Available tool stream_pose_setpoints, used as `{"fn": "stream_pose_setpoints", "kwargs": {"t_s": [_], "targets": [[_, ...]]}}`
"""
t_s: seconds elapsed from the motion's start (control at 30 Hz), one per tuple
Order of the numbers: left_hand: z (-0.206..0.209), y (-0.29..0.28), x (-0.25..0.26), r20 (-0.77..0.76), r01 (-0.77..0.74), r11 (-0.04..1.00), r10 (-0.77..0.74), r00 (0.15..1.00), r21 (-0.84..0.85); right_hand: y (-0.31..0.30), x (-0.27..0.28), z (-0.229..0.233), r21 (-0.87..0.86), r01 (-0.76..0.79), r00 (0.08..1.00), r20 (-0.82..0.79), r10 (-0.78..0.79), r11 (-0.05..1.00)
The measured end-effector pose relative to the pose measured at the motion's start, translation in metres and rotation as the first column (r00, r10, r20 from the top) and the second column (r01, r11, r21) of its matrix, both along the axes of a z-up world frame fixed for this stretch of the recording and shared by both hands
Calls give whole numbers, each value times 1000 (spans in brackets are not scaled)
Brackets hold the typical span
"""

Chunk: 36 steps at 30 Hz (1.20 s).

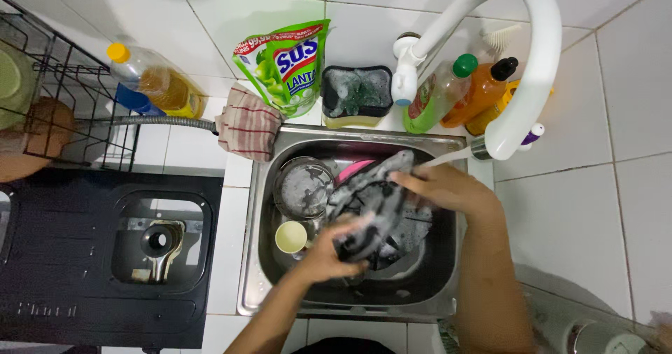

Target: The person scrubs a black cooker lid and inner ring with a soapy sponge in the kitchen sink, rinses them under the tap, and sets them on the counter. They then wipe the gas stove top with a cloth and pick the cloth back up.

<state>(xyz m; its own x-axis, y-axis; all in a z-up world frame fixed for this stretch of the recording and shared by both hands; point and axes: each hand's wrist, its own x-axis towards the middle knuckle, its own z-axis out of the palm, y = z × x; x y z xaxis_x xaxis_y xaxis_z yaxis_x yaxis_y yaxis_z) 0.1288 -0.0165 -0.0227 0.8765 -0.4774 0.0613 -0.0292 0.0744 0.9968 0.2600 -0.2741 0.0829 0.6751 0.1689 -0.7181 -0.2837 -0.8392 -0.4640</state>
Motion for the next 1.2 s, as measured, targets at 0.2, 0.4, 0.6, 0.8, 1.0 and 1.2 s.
{"fn": "stream_pose_setpoints", "kwargs": {"t_s": [0.2, 0.4, 0.6, 0.8, 1.0, 1.2], "targets": [[-19, -35, -27, 240, -91, 832, -52, 969, 547, -46, -33, -122, 426, 531, 847, -291, -445, 733], [-67, -45, -38, 353, -51, 769, -233, 906, 637, -68, -77, -247, 732, 609, 761, -430, -486, 305], [-88, -33, -23, 435, -121, 796, -191, 880, 593, -70, -95, -279, 704, 687, 633, -459, -623, 180], [-66, -11, 0, 535, -440, 716, 110, 838, 542, -69, -94, -286, 689, 722, 491, -448, -747, 62], [-77, -7, 19, 568, -705, 603, 452, 688, 373, -76, -90, -256, 769, 629, 488, -506, -711, -115], [-129, -14, 25, -237, -455, 790, 574, 784, 411, -76, -80, -222, 761, 636, 441, -491, -751, -125]]}}
